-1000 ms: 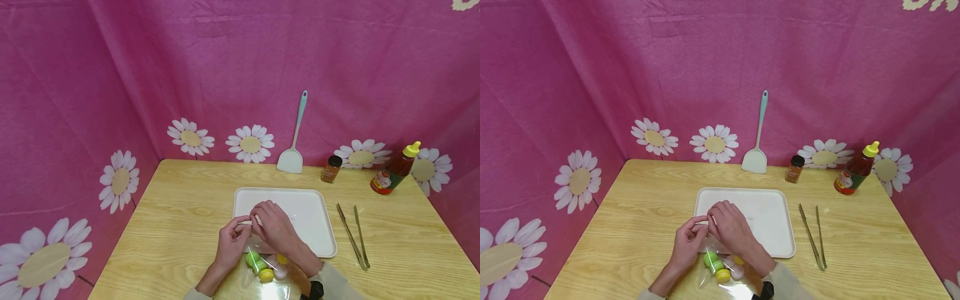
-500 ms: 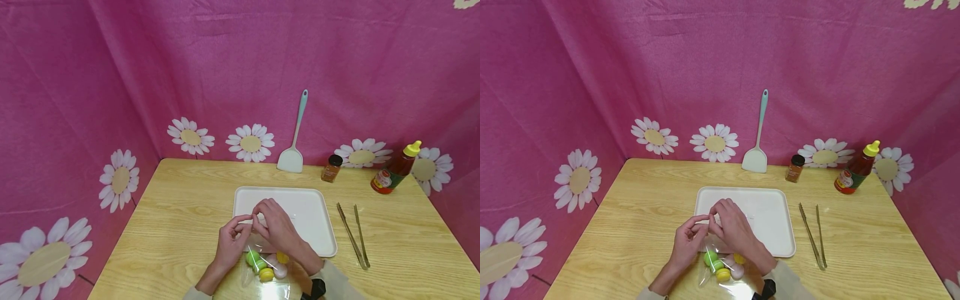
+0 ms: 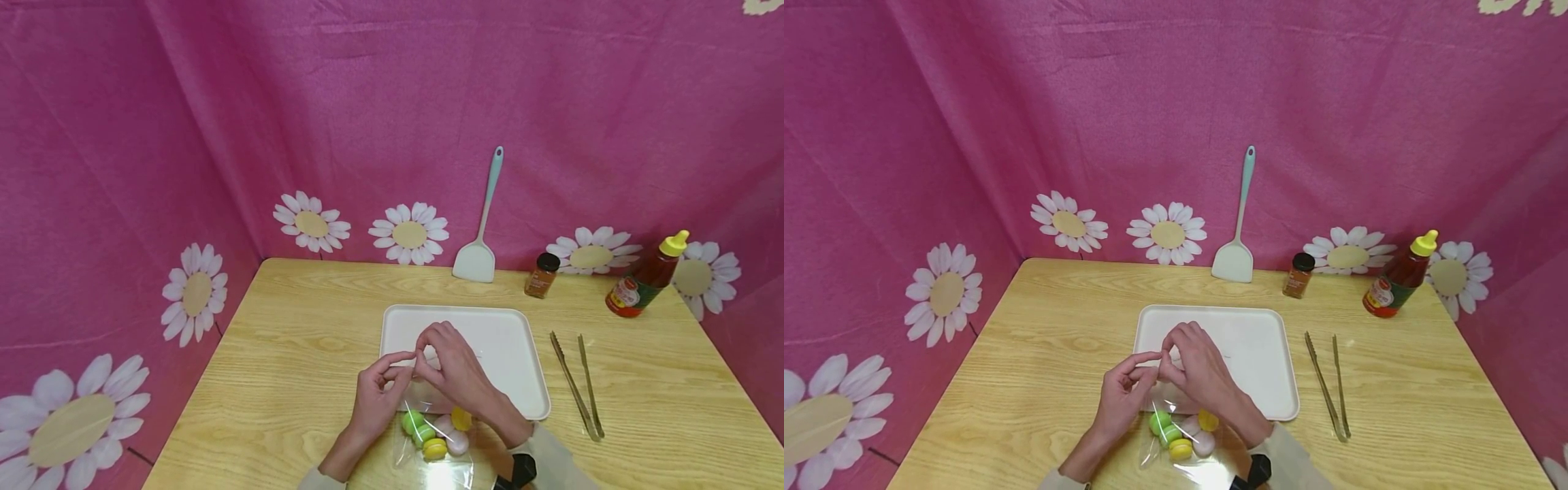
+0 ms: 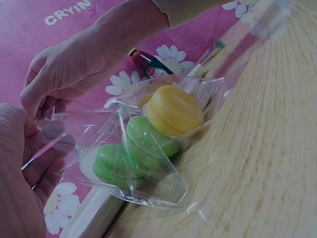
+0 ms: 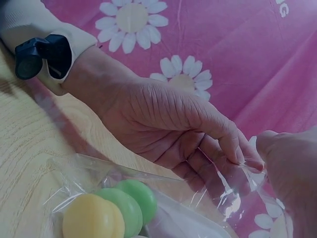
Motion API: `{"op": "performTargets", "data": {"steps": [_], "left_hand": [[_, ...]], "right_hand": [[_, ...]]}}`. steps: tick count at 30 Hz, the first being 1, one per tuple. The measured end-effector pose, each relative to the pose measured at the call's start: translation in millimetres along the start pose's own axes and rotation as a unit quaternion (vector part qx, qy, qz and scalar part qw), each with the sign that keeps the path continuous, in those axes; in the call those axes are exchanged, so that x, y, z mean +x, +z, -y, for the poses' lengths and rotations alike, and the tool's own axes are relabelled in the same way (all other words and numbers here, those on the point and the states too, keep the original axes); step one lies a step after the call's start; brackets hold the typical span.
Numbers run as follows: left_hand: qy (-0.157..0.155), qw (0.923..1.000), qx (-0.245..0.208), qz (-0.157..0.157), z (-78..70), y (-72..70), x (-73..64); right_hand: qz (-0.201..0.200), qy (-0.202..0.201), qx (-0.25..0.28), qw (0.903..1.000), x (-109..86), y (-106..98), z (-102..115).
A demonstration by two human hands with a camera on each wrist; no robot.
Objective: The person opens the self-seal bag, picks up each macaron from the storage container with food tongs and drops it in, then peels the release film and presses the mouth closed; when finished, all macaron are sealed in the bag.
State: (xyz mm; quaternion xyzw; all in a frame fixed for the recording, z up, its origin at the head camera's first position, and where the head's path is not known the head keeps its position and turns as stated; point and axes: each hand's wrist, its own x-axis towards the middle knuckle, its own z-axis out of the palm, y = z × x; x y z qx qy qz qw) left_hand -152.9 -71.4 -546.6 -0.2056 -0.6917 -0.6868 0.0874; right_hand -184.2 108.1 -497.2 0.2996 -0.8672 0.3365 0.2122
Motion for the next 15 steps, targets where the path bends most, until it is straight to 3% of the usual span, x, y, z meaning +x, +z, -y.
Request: {"op": "performTargets", "data": {"steps": [11, 15], "left_hand": [[0.001, 1.0, -0.007, 0.0, -0.1, 0.7, -0.2], [-0.005, 0.9999, -0.009, -0.006, -1.4, 0.7, -0.5]], "right_hand": [[-0.006, 0.006, 0.02, 0.9998, -1.1, -0.7, -2.2], [-0.003, 0.034, 0.036, 0.9988, -0.2, -5.4, -2.9]]}}
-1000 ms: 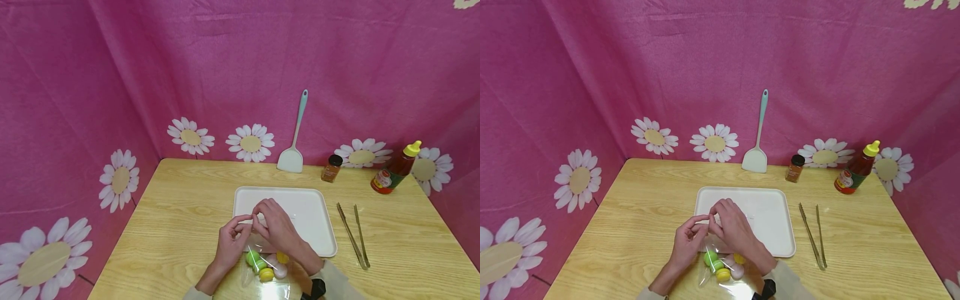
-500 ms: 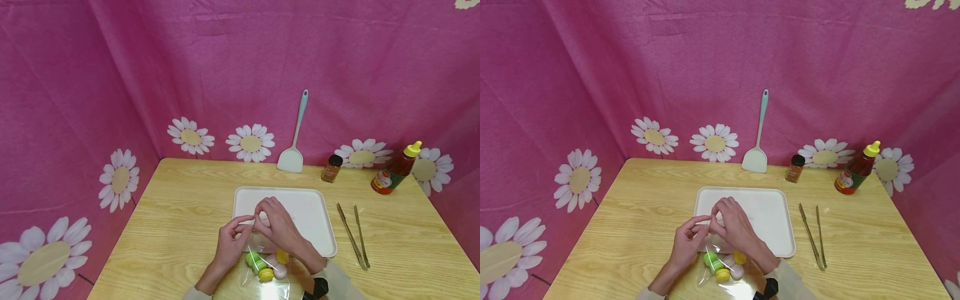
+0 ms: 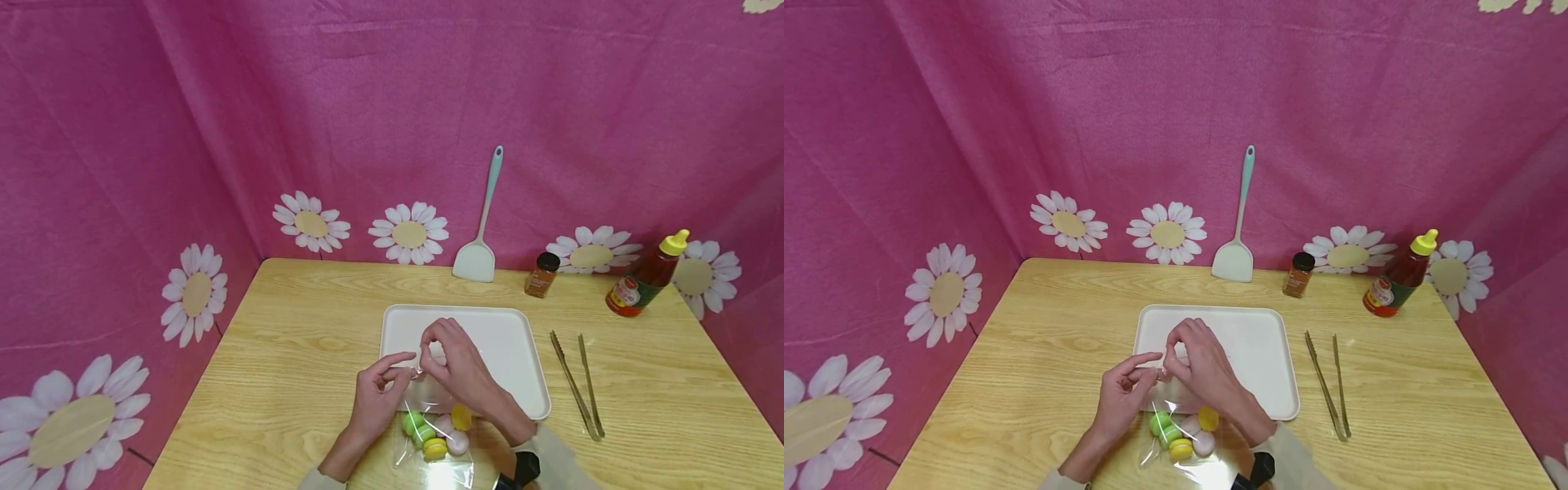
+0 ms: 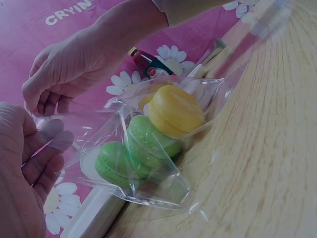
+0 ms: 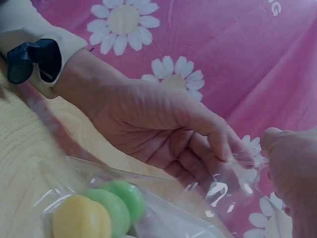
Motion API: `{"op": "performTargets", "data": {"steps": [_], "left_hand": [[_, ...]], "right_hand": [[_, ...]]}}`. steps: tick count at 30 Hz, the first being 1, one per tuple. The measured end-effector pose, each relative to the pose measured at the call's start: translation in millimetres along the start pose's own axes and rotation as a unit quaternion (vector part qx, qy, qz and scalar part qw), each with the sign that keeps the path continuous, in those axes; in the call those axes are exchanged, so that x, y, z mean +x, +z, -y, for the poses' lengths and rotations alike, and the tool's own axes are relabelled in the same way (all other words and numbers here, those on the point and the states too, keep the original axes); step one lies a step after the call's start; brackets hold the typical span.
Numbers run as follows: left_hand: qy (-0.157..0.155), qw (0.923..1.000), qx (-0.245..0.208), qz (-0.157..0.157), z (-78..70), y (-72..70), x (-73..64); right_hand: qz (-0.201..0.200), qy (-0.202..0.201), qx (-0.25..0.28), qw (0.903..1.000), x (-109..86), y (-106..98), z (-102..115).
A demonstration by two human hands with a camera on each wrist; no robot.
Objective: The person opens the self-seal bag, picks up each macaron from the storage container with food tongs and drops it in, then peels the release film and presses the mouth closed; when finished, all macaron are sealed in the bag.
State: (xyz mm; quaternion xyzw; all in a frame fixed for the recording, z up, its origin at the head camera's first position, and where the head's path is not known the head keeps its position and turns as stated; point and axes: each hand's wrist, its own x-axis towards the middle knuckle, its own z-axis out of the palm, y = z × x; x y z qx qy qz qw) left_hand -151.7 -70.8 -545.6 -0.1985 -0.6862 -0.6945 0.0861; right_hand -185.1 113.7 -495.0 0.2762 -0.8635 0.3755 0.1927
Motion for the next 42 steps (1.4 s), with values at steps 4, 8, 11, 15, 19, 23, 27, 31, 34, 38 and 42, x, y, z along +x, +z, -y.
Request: {"op": "performTargets", "data": {"steps": [4, 8, 11, 15, 19, 23, 27, 31, 34, 38, 42], "left_hand": [[0.008, 1.0, 0.003, 0.003, 0.2, 0.2, 0.3], [0.008, 0.9998, 0.006, 0.014, 1.8, -0.2, 1.3], [-0.001, 0.9997, 0.009, 0.023, 1.5, -0.4, 2.5], [-0.018, 0.9993, 0.016, 0.028, 0.9, -1.0, 3.6], [-0.028, 0.999, 0.021, 0.027, 0.8, -1.7, 4.3], [-0.028, 0.9991, 0.023, 0.023, 1.6, -2.1, 4.9], [-0.024, 0.9993, 0.018, 0.025, 2.6, -2.4, 4.9], [-0.028, 0.9993, 0.007, 0.026, 0.6, -2.4, 4.6], [-0.028, 0.9993, 0.002, 0.026, -0.7, -2.5, 4.2], [-0.025, 0.9994, -0.001, 0.024, -0.3, -2.4, 3.8], [-0.027, 0.9993, -0.003, 0.023, -0.1, -2.6, 3.4]], "right_hand": [[0.006, 0.029, 0.018, 0.9994, 0.8, -6, 0], [0.004, 0.032, 0.028, 0.9991, 0.6, -11, -1], [-0.003, 0.026, 0.035, 0.999, 0.4, -14, -2], [-0.013, 0.022, 0.05, 0.9984, -0.1, -17, -5], [-0.018, 0.031, 0.061, 0.9975, -0.5, -22, -8], [-0.024, 0.037, 0.065, 0.9969, -0.4, -27, -10], [-0.034, 0.031, 0.071, 0.9964, -1.0, -32, -13], [-0.039, 0.038, 0.076, 0.9956, -2.6, -35, -15], [-0.044, 0.049, 0.078, 0.9948, -4.3, -39, -17], [-0.062, 0.051, 0.087, 0.993, -7.4, -43, -20], [-0.089, 0.048, 0.095, 0.9903, -11.1, -47, -23]]}}
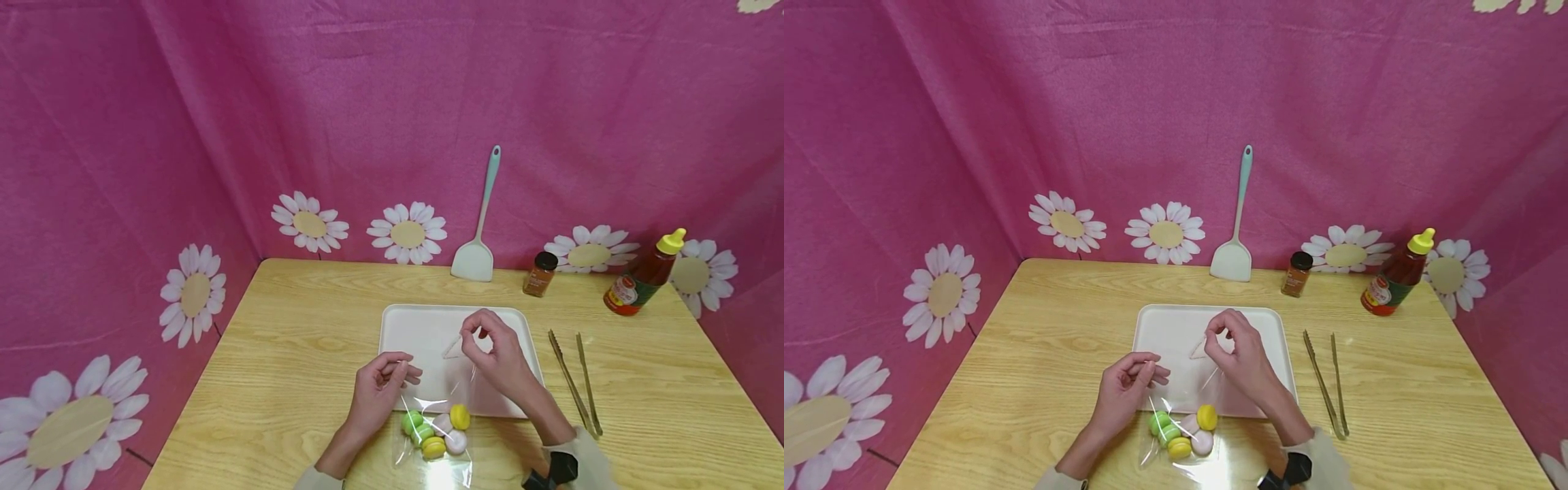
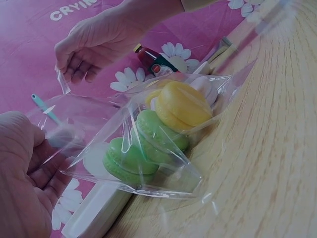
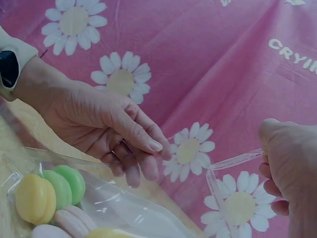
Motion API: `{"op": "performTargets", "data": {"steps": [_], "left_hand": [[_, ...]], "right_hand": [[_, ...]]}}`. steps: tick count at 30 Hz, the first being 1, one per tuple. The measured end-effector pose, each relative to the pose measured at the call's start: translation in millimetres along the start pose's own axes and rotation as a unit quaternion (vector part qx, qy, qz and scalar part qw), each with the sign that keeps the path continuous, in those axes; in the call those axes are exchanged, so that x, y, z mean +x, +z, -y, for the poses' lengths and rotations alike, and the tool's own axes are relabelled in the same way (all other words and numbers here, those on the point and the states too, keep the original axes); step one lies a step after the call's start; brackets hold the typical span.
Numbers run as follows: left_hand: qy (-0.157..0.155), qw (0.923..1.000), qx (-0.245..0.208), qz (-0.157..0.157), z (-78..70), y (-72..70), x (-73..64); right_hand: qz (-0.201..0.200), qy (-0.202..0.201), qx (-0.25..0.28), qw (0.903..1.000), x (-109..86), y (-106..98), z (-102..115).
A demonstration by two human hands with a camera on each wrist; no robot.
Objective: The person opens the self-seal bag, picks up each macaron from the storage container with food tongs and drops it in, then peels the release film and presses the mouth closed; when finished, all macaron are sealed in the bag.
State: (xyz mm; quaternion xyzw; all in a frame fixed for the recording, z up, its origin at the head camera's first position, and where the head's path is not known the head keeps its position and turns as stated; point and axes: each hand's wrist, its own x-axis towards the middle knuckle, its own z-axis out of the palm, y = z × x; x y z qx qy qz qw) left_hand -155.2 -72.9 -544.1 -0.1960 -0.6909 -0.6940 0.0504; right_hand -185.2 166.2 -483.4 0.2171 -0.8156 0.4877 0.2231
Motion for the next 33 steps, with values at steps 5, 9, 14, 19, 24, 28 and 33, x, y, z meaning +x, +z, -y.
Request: {"op": "performTargets", "data": {"steps": [5, 9, 14, 19, 24, 28, 33], "left_hand": [[0.003, 1.0, 0.0, -0.003, 0.5, -0.7, -0.4], [0.0, 1.0, 0.001, -0.004, 0.4, -1.3, -0.5], [-0.008, 1.0, 0.002, -0.003, 0.0, -1.8, -0.8], [-0.01, 0.9999, 0.0, -0.003, 0.3, -1.7, -0.8], [-0.012, 0.9999, -0.001, -0.001, 0.7, -1.7, -1.0], [-0.009, 1.0, -0.003, -0.001, 1.0, -1.6, -0.6], [0.0, 1.0, -0.003, -0.005, 2.0, -1.3, -0.3]], "right_hand": [[-0.036, -0.011, 0.009, 0.9992, -1.3, -6, 1], [-0.061, -0.027, 0.02, 0.9976, 1.2, -13, 16], [-0.079, -0.036, 0.024, 0.996, 0.9, -23, 22], [-0.089, -0.027, 0.018, 0.9955, -2.5, -31, 7], [-0.087, 0.006, -0.002, 0.9962, -10.3, -42, -17], [-0.093, 0.024, -0.007, 0.9954, -13.4, -52, -24], [-0.107, 0.034, -0.008, 0.9937, -14.5, -65, -29]]}}
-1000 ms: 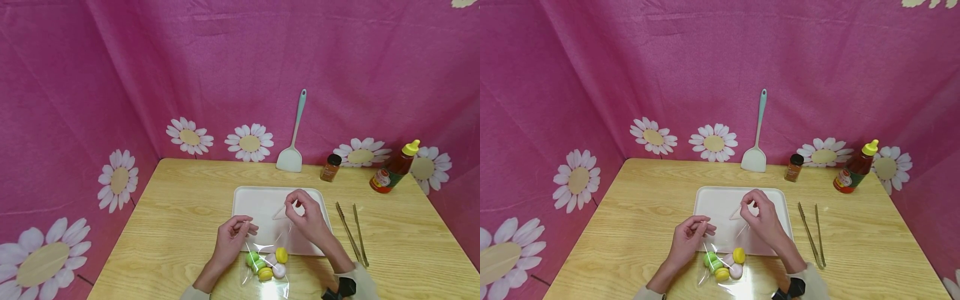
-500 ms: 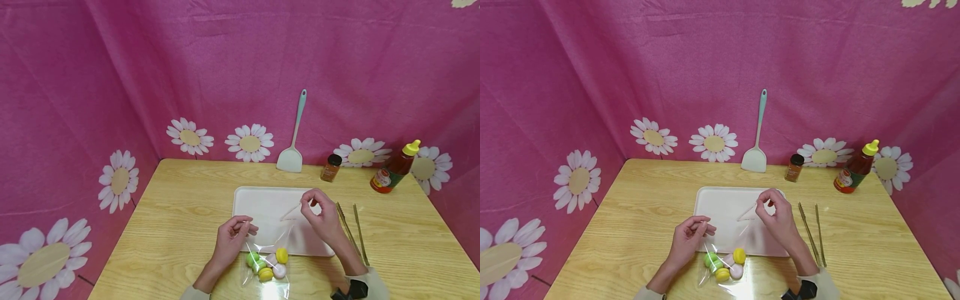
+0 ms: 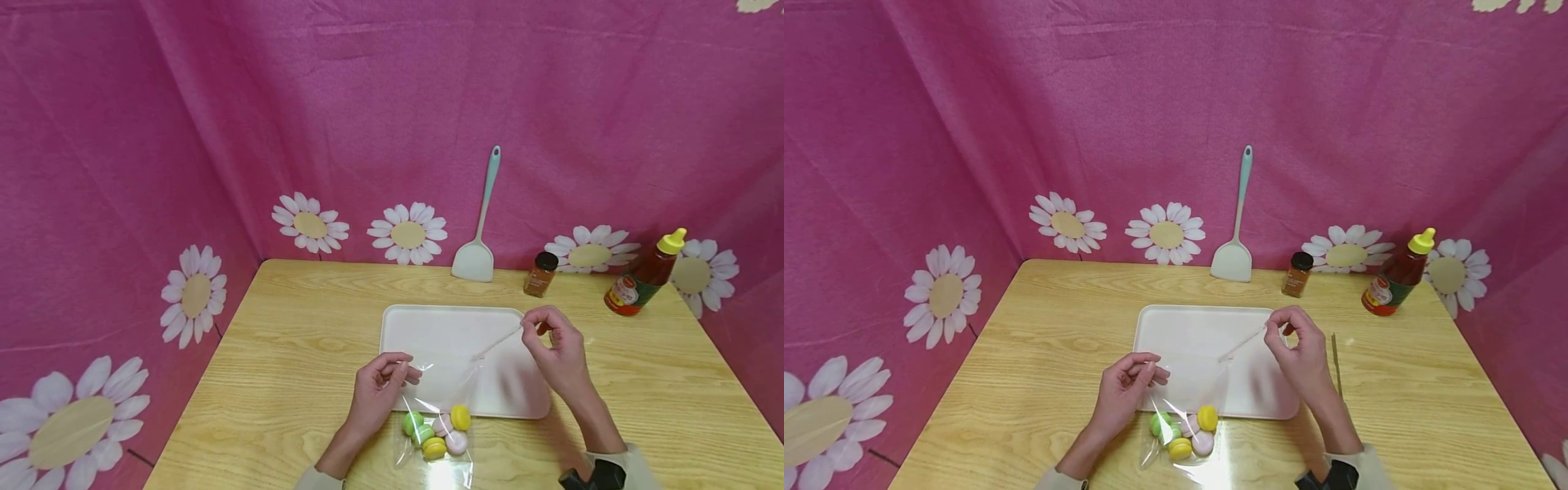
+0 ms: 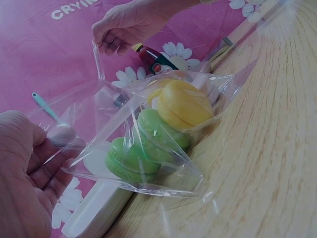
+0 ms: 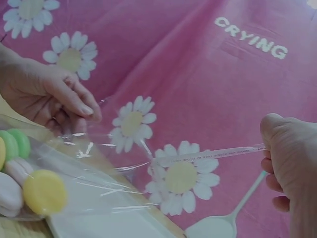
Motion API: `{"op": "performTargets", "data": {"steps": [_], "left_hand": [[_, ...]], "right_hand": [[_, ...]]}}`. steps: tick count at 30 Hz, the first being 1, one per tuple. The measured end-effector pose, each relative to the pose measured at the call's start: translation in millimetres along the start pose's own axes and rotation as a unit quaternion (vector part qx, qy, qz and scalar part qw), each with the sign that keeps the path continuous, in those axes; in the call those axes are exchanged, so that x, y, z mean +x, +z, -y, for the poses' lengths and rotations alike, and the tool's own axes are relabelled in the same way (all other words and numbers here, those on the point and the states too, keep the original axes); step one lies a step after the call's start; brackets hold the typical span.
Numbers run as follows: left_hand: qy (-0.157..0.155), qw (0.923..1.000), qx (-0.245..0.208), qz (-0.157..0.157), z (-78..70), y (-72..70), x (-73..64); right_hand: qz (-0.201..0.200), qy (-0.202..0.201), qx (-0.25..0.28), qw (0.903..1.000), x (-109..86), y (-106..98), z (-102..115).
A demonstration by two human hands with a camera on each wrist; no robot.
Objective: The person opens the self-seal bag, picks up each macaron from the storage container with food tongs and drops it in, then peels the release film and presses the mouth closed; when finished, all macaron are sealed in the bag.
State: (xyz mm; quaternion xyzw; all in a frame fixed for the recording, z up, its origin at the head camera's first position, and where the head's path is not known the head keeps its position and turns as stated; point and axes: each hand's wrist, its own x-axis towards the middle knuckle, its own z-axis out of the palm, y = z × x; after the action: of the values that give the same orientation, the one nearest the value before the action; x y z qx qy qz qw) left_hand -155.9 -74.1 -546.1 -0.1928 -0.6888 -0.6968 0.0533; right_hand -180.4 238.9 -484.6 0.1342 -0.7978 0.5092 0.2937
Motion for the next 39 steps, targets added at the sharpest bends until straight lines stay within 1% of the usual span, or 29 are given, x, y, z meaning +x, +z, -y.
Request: {"op": "performTargets", "data": {"steps": [4, 10, 12, 17, 19, 26, 30, 34, 36, 39], "left_hand": [[0.002, 1.0, -0.003, 0.0, 1.1, -0.2, 0.0], [-0.008, 1.0, -0.004, 0.001, 0.5, -0.4, 0.2], [-0.009, 1.0, -0.002, 0.002, 0.3, 0.0, 0.3], [-0.007, 1.0, -0.001, 0.003, 0.3, 0.9, 0.4], [-0.007, 1.0, -0.001, 0.002, -0.1, 1.0, 0.4], [-0.006, 1.0, -0.004, -0.002, 0.3, 0.6, 0.3], [-0.005, 1.0, -0.004, -0.003, 0.4, 0.4, -0.1], [-0.001, 1.0, -0.003, -0.002, -0.1, 0.1, -0.3], [0.001, 1.0, -0.002, -0.002, 0.2, 0.1, -0.2], [0.003, 1.0, 0.0, 0.0, 0.7, 0.2, 0.0]], "right_hand": [[-0.017, 0.015, -0.003, 0.9997, 2.4, -10, 0], [-0.05, 0.061, -0.016, 0.9968, 5.0, -29, 3], [-0.062, 0.071, -0.023, 0.9953, 6.2, -38, 2], [-0.091, 0.072, -0.036, 0.9926, 8.9, -60, -5], [-0.096, 0.074, -0.043, 0.9917, 10.1, -71, -7], [-0.08, 0.081, -0.119, 0.9863, 11.9, -112, -11], [-0.071, 0.082, -0.152, 0.9825, 10.6, -131, -13], [-0.071, 0.084, -0.18, 0.9774, 10.2, -142, -13], [-0.074, 0.088, -0.194, 0.9742, 10.4, -145, -12], [-0.067, 0.086, -0.22, 0.9692, 10.6, -146, -10]]}}
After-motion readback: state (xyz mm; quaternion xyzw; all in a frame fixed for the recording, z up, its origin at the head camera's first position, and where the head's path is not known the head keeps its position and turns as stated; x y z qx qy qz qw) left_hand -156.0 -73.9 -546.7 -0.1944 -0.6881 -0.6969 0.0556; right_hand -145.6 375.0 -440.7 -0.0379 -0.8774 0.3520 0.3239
